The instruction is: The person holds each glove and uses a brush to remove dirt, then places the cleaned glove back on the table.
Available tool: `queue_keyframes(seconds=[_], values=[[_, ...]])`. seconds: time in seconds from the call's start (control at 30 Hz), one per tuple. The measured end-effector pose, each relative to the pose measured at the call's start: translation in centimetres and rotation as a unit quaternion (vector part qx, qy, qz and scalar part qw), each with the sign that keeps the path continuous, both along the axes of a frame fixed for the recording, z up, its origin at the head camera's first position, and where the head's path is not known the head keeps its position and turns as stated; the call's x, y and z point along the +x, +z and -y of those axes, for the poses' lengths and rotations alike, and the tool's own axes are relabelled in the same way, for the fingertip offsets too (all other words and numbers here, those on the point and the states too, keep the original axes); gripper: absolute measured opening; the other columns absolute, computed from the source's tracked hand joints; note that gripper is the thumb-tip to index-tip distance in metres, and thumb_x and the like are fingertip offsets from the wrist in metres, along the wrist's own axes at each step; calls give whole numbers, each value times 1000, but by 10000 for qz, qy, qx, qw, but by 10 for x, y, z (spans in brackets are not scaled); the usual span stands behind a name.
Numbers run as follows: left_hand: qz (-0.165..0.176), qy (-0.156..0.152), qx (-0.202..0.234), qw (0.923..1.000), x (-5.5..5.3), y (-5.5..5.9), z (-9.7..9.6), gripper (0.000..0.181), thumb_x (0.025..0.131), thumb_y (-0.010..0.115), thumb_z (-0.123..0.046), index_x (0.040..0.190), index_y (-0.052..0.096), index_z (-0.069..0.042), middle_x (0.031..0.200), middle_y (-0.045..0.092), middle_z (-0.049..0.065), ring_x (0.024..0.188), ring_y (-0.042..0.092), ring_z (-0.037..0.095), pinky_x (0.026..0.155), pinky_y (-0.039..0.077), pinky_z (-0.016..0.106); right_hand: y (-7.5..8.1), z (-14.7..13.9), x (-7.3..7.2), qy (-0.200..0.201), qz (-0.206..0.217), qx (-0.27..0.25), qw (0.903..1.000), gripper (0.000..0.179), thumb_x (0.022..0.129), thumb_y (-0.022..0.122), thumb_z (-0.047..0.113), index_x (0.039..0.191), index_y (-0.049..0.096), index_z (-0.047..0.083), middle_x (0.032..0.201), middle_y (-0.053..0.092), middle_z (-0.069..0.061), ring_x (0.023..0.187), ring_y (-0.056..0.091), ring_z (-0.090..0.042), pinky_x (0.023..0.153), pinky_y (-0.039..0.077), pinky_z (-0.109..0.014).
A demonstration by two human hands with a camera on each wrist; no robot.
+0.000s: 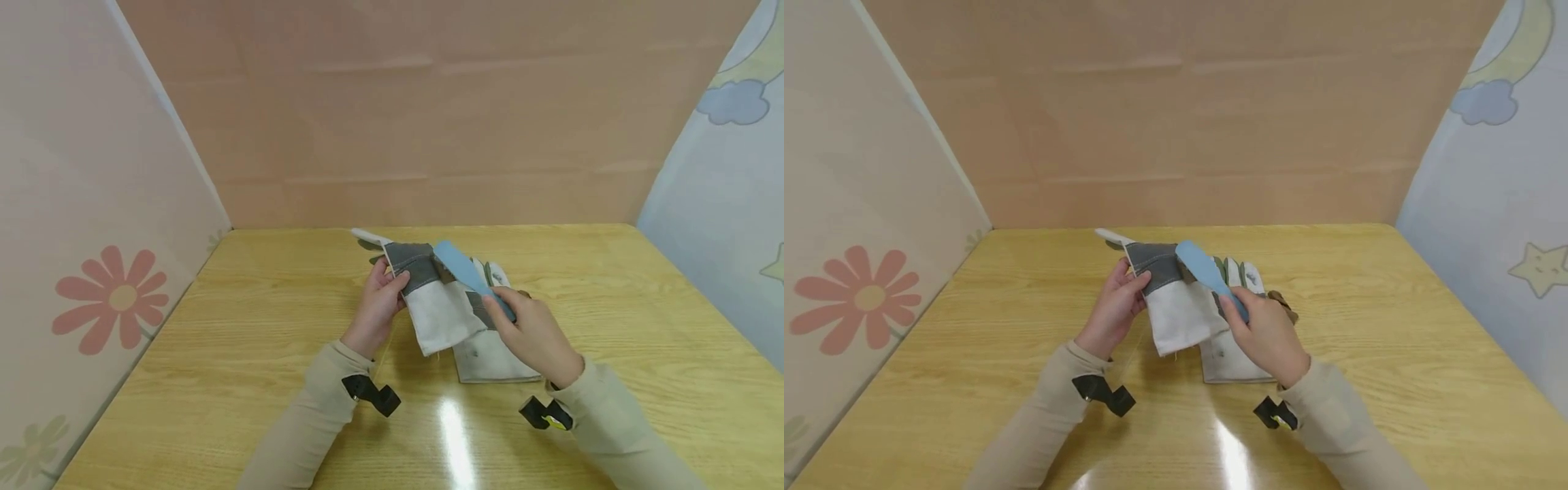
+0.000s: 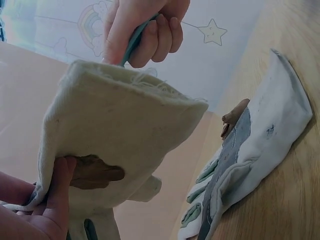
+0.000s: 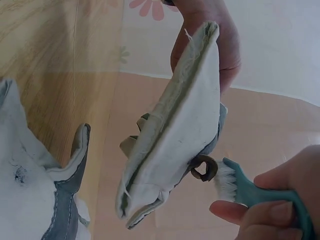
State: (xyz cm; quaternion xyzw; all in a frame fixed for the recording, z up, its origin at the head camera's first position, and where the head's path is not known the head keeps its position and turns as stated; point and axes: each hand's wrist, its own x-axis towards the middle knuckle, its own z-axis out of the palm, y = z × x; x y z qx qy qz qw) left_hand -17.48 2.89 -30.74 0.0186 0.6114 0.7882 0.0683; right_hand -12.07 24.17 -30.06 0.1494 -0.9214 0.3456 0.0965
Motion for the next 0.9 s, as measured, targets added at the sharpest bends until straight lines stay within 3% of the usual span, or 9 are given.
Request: queue_keyframes(seconds=[0.23,0.47,0.67,0.9], values=[[6,-133,-55,9999,-1,-3,-3,39,98,41,-7,137,38,-10,128,56,22,83,62,7,69,48,24,-1,-3,2,-280,-147,4,9995,33,100,43,23,115,58,-3,53,34,3,43,27,-3,44,31,-22],[-43,-212,-9,9998,-1,-5,-3,39,98,40,-6,137,37,-10,129,55,22,83,61,6,69,47,23,-5,3,4,26,-337,-215,9992,26,98,46,17,109,61,-1,53,36,3,42,26,0,43,30,-22],[-64,-55,4,10000,-3,-3,-1,37,98,40,-7,136,38,-10,127,56,23,80,61,6,68,47,24,-3,-2,1,-50,86,101,9999,32,100,43,21,116,59,-2,57,40,0,43,29,-3,45,31,-22],[0,116,2,9999,-4,1,1,38,98,41,-6,135,39,-9,127,56,23,77,61,5,67,47,23,-3,-7,0,-152,-65,97,9998,35,100,43,24,114,59,-4,56,38,-1,41,25,-4,42,30,-24]])
